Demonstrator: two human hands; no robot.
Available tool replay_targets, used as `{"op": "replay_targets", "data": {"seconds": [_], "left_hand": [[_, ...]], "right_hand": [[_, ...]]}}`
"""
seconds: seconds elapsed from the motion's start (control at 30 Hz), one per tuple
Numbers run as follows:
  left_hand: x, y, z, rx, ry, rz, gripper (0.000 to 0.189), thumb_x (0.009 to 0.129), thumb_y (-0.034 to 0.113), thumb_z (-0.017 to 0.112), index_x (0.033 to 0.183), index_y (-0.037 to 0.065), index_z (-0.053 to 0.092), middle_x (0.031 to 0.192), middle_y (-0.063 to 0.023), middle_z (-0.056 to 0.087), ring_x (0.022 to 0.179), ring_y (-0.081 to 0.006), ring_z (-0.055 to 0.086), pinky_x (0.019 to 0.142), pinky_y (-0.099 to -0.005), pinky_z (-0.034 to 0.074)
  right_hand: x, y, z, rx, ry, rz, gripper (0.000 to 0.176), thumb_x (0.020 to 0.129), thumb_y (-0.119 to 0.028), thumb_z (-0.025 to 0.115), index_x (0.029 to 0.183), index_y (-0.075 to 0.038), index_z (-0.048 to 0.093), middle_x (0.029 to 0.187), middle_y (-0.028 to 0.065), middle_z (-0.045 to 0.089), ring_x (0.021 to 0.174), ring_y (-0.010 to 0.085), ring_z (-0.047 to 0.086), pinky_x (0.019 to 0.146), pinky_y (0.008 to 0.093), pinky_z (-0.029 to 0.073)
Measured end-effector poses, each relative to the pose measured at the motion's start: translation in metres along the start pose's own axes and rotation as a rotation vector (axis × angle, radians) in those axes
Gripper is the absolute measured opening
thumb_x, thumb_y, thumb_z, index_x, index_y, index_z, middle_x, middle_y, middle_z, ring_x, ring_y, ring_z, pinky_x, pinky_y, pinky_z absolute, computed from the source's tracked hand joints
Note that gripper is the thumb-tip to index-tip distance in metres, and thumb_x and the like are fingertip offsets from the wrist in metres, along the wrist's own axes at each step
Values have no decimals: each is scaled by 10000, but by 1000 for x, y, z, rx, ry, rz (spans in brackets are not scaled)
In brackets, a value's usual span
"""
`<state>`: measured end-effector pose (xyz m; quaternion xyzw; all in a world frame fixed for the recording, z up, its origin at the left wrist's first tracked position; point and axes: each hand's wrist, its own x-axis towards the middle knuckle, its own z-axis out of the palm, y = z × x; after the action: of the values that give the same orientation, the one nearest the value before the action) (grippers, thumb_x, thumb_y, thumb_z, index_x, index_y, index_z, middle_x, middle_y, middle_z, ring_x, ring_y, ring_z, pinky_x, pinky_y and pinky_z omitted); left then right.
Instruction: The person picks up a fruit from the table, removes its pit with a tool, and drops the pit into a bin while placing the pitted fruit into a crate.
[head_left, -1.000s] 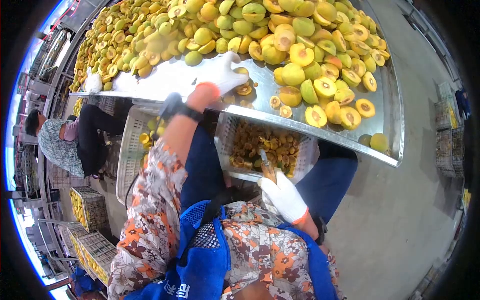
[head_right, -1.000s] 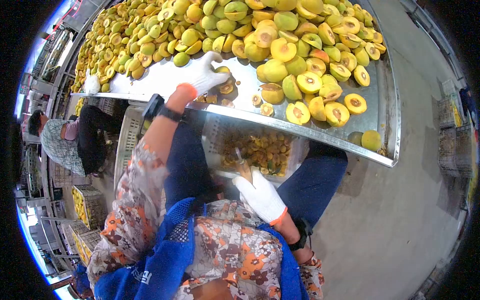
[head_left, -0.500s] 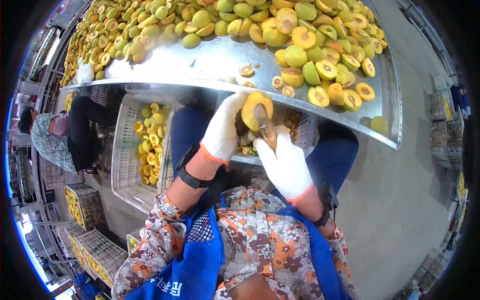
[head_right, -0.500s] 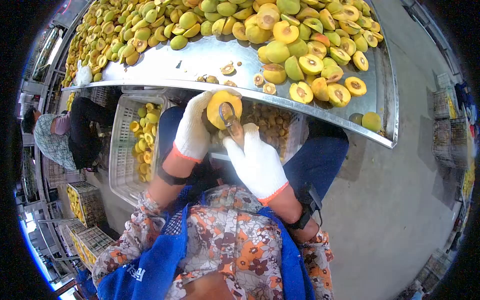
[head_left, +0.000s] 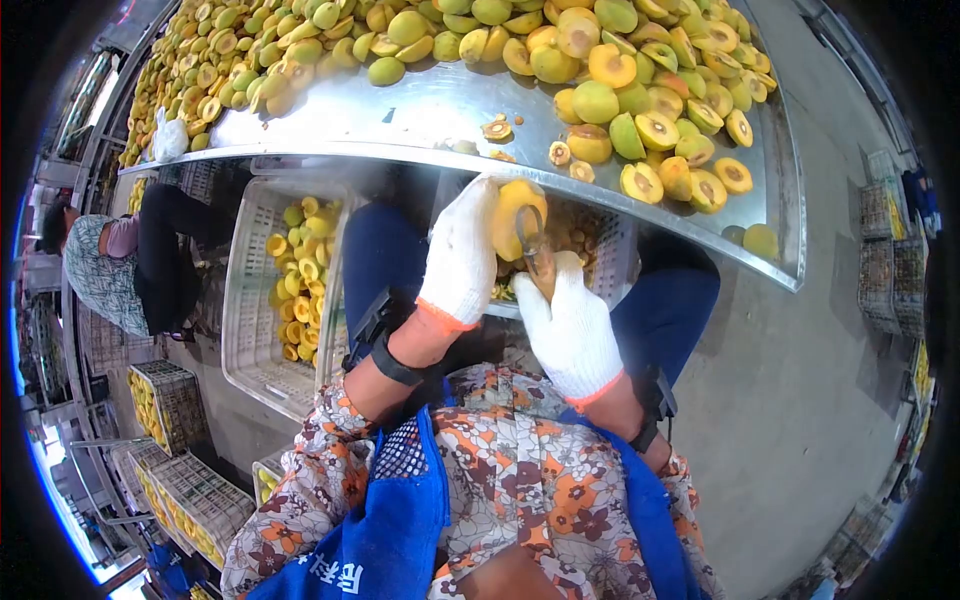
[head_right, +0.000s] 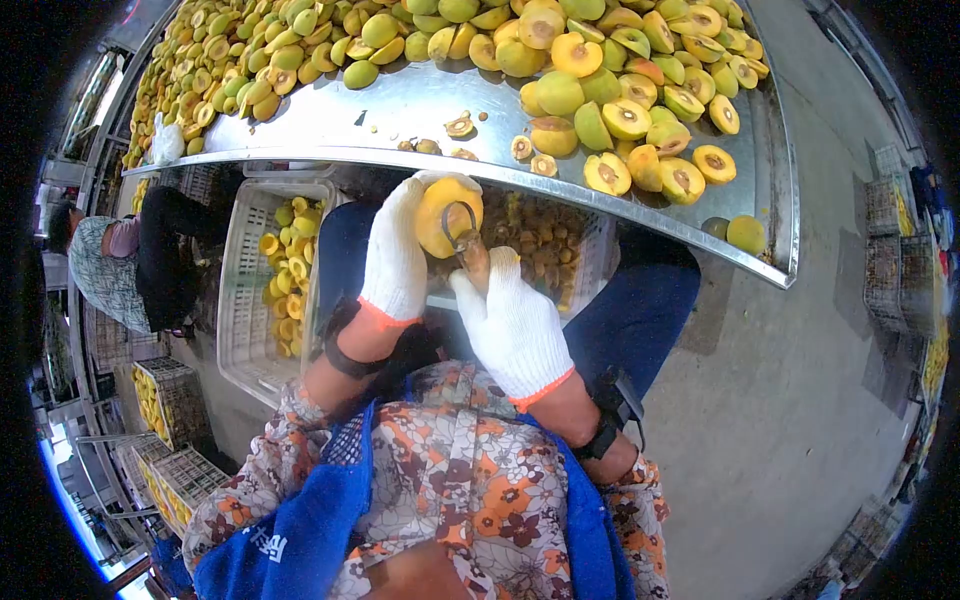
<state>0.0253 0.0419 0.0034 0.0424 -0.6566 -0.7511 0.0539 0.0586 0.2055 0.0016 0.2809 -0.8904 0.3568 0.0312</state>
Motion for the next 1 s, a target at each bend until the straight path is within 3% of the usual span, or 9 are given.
{"op": "replay_targets", "data": {"seconds": [0.2,0.3,0.37,0.5,0.57,0.67,0.8,0.9,1.0], "left_hand": [[-5,-3,0,285,4,168,324,1065,162,428,1246,-55,585,1104,-178,685,1016,-227,665,913,-333,529],[-2,-9,-6,412,-28,181,336,1068,172,426,1261,-59,578,1123,-214,680,1024,-281,673,915,-349,532],[2,-17,-11,312,-64,182,347,1076,197,429,1257,-58,579,1124,-226,681,1018,-312,677,901,-361,539],[21,-27,-27,495,-179,171,361,1084,229,440,1265,-47,584,1106,-181,689,988,-274,675,876,-350,544],[26,-6,-19,-57,-272,-345,472,1110,375,367,1218,-5,624,1061,-120,693,972,-156,652,875,-302,532],[19,7,-2,-342,-268,-387,466,1106,364,361,1240,-2,616,1038,-117,689,951,-164,646,867,-290,525],[2,-3,19,149,-70,89,395,1088,312,415,1202,-1,628,966,-102,686,855,-151,638,770,-282,523],[5,-1,14,15,-139,-124,363,1086,299,449,1072,1,656,839,-83,672,770,-130,628,724,-267,510],[0,-7,18,97,-97,21,406,1096,336,433,1071,-2,656,834,-83,672,753,-129,627,705,-262,508]], "right_hand": [[-2,-1,-3,74,-128,166,267,990,-164,585,1196,5,603,1022,245,590,724,388,680,561,455,561],[-7,9,1,-45,-80,-120,302,996,-198,589,1195,28,566,983,256,599,757,423,679,559,477,548],[-5,0,-3,309,-109,221,348,991,-233,597,1201,37,537,977,274,595,778,461,663,594,498,541],[2,-2,-12,372,-152,254,372,999,-267,579,1214,31,521,949,304,614,834,499,655,666,524,537],[2,6,-9,600,-299,524,384,1006,-297,559,1225,16,523,964,314,630,882,513,651,743,521,531],[-1,16,-2,542,-249,397,411,1007,-321,550,1231,23,523,942,312,643,907,516,650,775,504,521],[0,8,-1,644,-224,596,407,1006,-322,551,1225,20,531,919,300,638,880,518,641,766,495,515],[-4,2,-4,959,-273,586,332,1025,-299,569,1208,-24,539,747,119,612,605,255,621,568,375,503],[-5,-5,-15,1294,-334,728,215,1047,-266,552,1138,-74,528,667,-2,524,488,93,483,442,264,387]]}}
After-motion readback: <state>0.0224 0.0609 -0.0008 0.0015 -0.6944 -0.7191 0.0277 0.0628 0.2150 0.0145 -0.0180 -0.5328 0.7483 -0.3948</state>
